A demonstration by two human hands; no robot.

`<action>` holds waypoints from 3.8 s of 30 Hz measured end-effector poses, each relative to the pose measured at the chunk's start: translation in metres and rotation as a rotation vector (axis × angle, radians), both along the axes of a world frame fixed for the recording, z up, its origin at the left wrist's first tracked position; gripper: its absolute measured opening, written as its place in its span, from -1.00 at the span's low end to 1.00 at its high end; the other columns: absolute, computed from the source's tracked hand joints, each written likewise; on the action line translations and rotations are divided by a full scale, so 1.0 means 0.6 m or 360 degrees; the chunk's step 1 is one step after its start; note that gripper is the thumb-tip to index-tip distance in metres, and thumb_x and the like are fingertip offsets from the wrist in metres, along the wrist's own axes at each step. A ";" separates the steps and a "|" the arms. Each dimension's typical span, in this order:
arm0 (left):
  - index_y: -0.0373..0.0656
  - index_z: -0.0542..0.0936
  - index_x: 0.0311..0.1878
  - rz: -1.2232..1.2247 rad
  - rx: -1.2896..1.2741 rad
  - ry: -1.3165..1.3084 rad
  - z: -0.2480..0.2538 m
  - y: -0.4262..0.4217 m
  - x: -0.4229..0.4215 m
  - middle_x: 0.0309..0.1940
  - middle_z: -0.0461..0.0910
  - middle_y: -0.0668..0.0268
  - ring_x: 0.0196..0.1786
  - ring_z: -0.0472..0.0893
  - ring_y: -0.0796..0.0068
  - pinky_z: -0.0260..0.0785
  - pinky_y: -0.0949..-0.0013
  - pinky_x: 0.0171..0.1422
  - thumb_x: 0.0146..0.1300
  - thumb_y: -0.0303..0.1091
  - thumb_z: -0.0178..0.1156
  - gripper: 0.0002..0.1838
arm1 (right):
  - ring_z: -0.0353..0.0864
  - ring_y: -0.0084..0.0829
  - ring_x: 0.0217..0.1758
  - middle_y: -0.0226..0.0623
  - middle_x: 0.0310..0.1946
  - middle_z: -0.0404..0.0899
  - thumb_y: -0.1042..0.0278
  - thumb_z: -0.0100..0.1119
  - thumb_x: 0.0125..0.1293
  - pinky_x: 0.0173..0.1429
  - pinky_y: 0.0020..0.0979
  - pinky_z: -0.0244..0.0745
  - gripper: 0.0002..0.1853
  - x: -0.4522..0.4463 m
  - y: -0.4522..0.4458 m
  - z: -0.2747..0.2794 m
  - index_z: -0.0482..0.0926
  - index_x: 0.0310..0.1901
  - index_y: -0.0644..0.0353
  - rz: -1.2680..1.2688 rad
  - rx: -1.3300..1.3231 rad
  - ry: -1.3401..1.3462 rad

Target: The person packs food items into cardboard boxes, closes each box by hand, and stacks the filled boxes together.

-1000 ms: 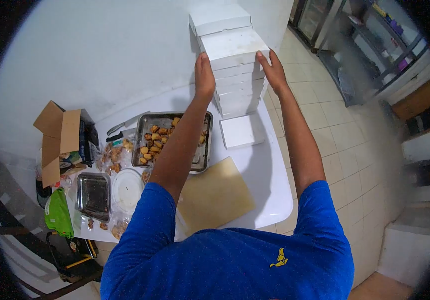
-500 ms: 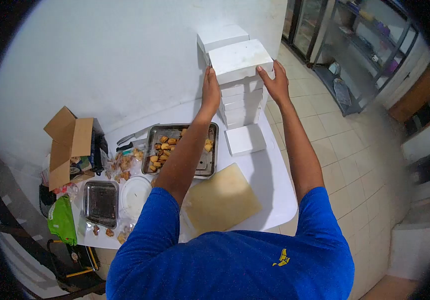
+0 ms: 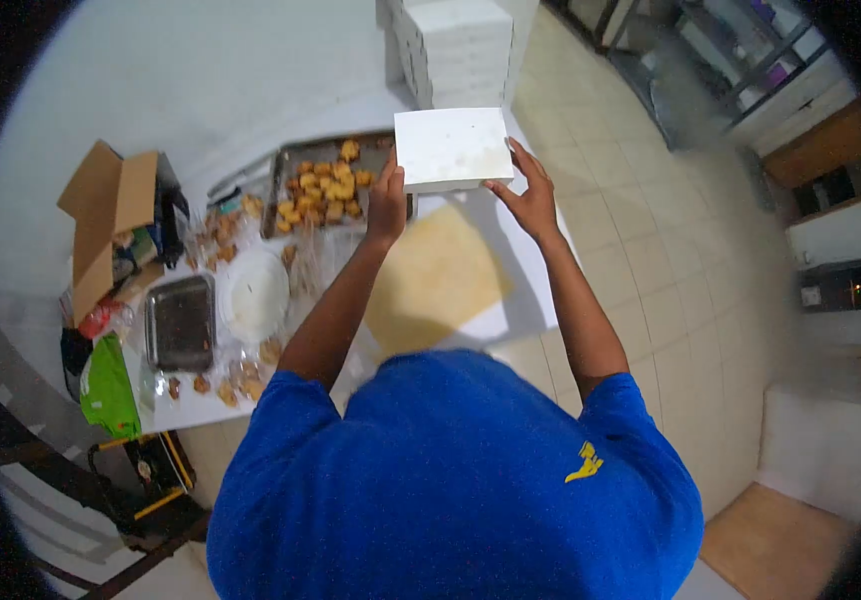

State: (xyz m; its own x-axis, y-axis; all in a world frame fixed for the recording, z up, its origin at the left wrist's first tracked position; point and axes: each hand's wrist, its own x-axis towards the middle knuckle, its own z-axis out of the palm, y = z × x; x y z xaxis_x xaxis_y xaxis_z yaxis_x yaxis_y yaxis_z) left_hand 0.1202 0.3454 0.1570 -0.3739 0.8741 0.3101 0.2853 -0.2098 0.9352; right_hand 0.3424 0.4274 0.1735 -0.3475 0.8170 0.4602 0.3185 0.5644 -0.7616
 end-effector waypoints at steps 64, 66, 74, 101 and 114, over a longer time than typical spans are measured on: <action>-0.08 0.35 0.23 -0.0061 -0.0539 -0.0573 -0.060 -0.090 -0.052 0.08 0.45 0.29 0.08 0.45 0.29 0.35 0.24 0.14 0.19 -0.23 0.24 -0.46 | 0.52 -0.54 -0.22 -0.32 -0.01 0.46 0.20 0.32 0.19 -0.09 -0.48 0.50 -0.45 0.019 -0.094 -0.078 0.40 0.20 0.13 0.0153 -0.1205 0.0217; -0.08 0.36 0.23 -0.0010 -0.0403 0.0127 -0.074 -0.092 -0.044 0.08 0.46 0.23 0.03 0.50 0.24 0.39 0.22 0.10 0.17 -0.32 0.25 -0.46 | 0.59 -0.46 -0.21 -0.21 0.00 0.51 0.32 0.37 0.11 -0.12 -0.44 0.54 -0.42 0.021 -0.098 -0.073 0.41 0.18 0.15 0.0115 -0.0975 -0.0017; -0.06 0.42 0.20 -0.0215 -0.0310 0.0677 -0.096 -0.159 -0.045 0.06 0.51 0.15 0.10 0.52 0.18 0.40 0.24 0.18 0.01 -0.54 0.21 -0.41 | 0.57 -0.26 -0.23 -0.20 -0.18 0.51 0.59 0.24 0.00 -0.09 -0.31 0.53 -0.39 0.048 -0.154 -0.109 0.42 0.17 0.04 0.0110 -0.0228 -0.0336; -0.15 0.23 0.35 -0.0511 -0.0445 0.1280 -0.253 -0.296 -0.015 0.30 0.23 -0.07 0.35 0.26 -0.01 0.21 0.15 0.37 -0.01 -0.67 0.00 -0.26 | 0.44 -0.07 0.17 -0.05 0.21 0.37 0.64 0.06 0.12 0.29 -0.21 0.30 -0.42 0.103 -0.255 -0.263 0.39 0.22 -0.03 0.0369 -0.0098 -0.0772; -0.13 0.02 0.44 -0.0415 -0.0863 0.0630 -0.185 -0.216 0.057 0.32 0.18 -0.14 0.38 0.19 -0.11 0.13 0.11 0.40 0.09 -0.23 0.31 -0.09 | 0.37 -0.17 0.30 0.01 0.22 0.38 0.51 0.38 0.03 0.29 -0.27 0.35 -0.59 0.061 -0.168 -0.228 0.63 0.00 0.09 0.0139 -0.0537 -0.0166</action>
